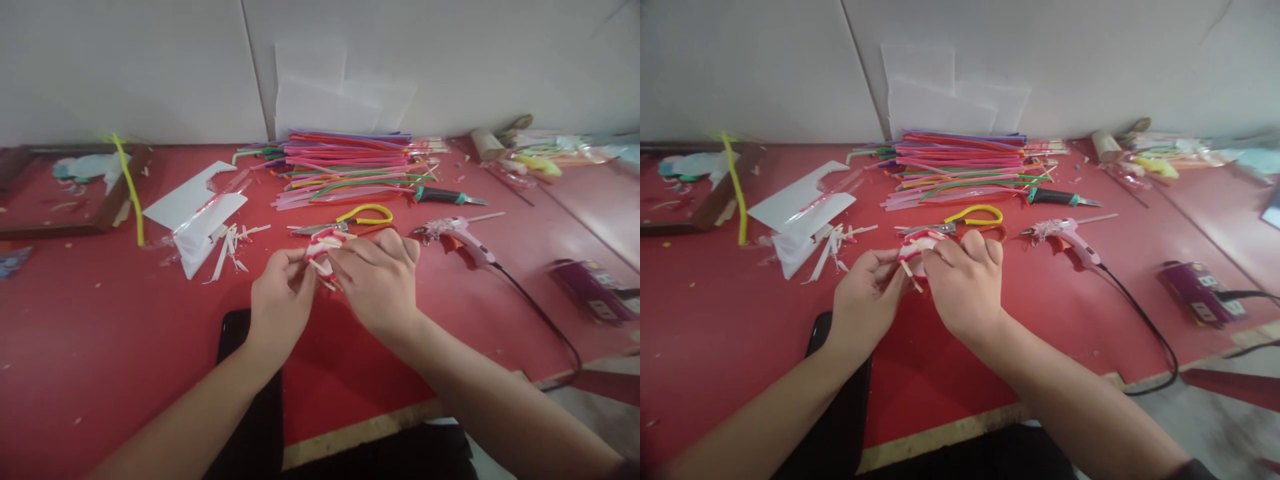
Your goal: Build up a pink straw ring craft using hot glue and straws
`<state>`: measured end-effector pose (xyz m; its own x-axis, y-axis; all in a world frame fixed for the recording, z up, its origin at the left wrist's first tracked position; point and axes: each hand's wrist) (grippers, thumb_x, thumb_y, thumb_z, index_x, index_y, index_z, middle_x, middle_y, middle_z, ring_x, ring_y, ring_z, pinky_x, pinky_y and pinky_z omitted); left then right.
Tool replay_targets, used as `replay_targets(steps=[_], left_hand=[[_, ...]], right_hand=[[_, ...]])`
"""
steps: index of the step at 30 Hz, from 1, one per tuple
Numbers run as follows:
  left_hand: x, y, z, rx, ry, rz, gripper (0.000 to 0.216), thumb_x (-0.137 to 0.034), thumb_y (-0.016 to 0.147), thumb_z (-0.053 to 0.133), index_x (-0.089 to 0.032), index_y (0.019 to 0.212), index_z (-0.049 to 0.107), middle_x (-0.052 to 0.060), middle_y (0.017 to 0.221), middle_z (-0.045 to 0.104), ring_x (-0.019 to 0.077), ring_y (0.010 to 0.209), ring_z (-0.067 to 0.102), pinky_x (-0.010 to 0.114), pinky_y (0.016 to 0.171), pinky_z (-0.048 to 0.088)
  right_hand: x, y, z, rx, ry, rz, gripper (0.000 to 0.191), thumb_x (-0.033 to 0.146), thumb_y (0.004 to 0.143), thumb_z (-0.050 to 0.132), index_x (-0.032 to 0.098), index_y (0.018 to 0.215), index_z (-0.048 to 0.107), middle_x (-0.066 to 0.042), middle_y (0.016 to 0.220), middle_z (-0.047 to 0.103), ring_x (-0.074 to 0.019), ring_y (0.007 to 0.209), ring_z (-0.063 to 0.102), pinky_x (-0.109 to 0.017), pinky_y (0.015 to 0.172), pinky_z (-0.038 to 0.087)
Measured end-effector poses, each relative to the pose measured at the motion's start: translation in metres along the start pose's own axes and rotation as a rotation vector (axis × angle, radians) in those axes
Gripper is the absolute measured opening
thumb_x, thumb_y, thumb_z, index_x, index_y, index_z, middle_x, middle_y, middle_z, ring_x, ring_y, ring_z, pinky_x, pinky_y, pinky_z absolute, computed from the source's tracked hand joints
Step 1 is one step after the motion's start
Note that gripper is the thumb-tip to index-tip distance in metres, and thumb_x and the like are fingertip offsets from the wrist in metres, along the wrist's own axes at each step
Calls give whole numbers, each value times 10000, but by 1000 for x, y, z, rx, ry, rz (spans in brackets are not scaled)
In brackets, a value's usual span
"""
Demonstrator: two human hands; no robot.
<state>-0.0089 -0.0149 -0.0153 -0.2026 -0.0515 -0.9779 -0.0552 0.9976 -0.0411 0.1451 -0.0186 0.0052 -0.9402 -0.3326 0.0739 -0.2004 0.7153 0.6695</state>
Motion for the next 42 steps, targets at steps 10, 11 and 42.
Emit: replay_targets(steps=[10,11,42], left_hand=[[-5,-3,1,65,-77,32,241,-393,897,680,-214,1046,617,87,1065,799,242,967,771,344,827,614],[-5,-2,1,64,-63,45,221,-374,898,678,-213,1040,622,83,1059,800,239,967,771,338,828,615],[-14,-15,4,15,66,302,122,-228,884,642,-189,999,642,78,942,823,188,849,801,220,689,649]], right_hand=[[9,0,-5,-210,44,11,161,242,915,686,296,767,718,7,876,722,-214,889,528,-401,818,328],[7,1,-4,-218,45,3,156,241,910,690,293,766,719,-8,920,713,-225,932,525,-407,835,332],[-11,13,-17,-198,250,-189,153,88,830,718,214,752,684,-75,1017,680,-249,994,605,-427,876,533]])
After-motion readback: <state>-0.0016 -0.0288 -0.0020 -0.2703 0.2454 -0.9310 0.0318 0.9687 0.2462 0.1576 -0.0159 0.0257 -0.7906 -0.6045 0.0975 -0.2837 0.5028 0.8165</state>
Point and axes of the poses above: each hand's wrist, its own y-axis towards the middle knuckle, its own z-axis out of the palm, x = y × z
